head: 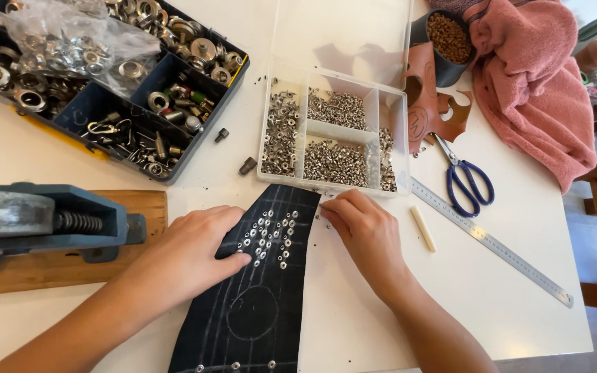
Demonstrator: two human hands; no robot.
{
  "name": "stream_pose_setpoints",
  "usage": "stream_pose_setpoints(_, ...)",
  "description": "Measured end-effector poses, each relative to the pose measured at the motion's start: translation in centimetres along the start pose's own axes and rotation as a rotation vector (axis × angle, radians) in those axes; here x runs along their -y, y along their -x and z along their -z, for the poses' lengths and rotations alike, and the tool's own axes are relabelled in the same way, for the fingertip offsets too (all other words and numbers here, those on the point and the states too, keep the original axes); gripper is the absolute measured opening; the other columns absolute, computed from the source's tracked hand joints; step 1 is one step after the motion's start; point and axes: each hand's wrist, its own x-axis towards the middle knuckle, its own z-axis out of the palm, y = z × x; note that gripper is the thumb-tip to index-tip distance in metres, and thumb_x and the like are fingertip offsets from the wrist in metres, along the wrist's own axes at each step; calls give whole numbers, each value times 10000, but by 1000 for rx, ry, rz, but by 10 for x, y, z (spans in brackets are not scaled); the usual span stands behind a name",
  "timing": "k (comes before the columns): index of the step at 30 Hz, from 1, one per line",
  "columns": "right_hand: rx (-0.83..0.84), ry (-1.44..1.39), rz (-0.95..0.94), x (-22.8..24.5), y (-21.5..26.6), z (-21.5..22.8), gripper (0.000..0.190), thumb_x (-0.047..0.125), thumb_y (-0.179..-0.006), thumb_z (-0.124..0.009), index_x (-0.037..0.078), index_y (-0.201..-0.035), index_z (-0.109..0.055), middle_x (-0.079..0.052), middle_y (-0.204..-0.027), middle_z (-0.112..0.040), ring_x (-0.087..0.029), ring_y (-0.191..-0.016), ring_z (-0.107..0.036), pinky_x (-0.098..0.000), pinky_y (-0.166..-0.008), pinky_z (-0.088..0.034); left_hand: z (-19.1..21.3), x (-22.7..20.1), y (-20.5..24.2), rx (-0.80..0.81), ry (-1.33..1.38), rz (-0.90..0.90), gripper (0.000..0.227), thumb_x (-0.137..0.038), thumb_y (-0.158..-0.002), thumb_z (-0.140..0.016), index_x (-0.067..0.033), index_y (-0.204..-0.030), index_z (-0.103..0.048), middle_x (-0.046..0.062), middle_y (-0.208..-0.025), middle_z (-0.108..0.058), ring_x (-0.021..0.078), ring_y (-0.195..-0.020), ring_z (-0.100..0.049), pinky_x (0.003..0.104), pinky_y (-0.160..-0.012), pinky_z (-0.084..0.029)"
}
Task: Inserting metal studs into pre-punched holes in a leather piece
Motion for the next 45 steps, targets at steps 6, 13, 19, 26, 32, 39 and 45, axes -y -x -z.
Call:
stream_pose_setpoints(6,-114,-138,23,-7,0,-7,116,82,-864,-775,156,-907,-697,24,-924,-701,-194,-778,-704,-293,-650,-590,10,-13,3,78,161,123,372,-211,-780,-742,-142,-1145,-736,70,-873,-767,268,-908,-780,375,-771,-630)
stream_pose_setpoints(13,-275,-398,-96,5,3,33,186,-105,-872,-727,63,-944,-692,-71,-938,-761,-246,-758,-744,-303,-691,-620,-15,-1,-15,1,531,139,312,-183,-769,-776,-104,-1071,-786,74,-823,-767,212,-852,-749,368,-734,-628)
stream_pose_setpoints(19,-323,-593,-79,-8,4,40,94,-102,-882,-749,-23,-929,-728,-131,-864,-738,-199,-711,-705,-318,-706,-628,-27,-11,-19,-52,819,163,227,-92,-788,-780,-34,-1005,-815,103,-778,-764,196,-776,-687,332,-680,-617)
stream_pose_setpoints(26,-469,-764,-2,-18,18,41,177,-153,-826,-787,-85,-897,-639,-192,-813,-675,-240,-735,-689,-320,-735,-604,-37,-15,-18,-48,922,194,230,-71,-779,-816,-9,-1000,-826,105,-750,-748,186,-733,-680,308,-642,-605)
stream_pose_setpoints(32,-213,-934,-75,-2,13,38,115,-38,-813,-806,-59,-899,-733,-171,-826,-708,-205,-730,-681,-316,-711,-591,-42,-15,-18,-45,910,179,234,-89,-773,-822,-34,-1000,-835,109,-768,-766,188,-761,-696,312,-663,-606)
stream_pose_setpoints(39,124,-751,-22,34,5,43,77,23,-907,-724,39,-979,-743,-87,-924,-750,-185,-853,-743,-256,-774,-607,-47,-15,-12,37,949,111,310,-172,-837,-779,-90,-1132,-826,-20,-968,-820,61,-861,-699,219,-806,-559)
stream_pose_setpoints(45,-11,-528,179,39,10,25,40,-14,-969,-646,-6,-1008,-652,-136,-952,-669,-249,-827,-652,-314,-750,-537,-49,-20,-12,48,965,196,318,-153,-856,-766,-112,-1164,-830,-15,-954,-814,81,-840,-699,225,-803,-551)
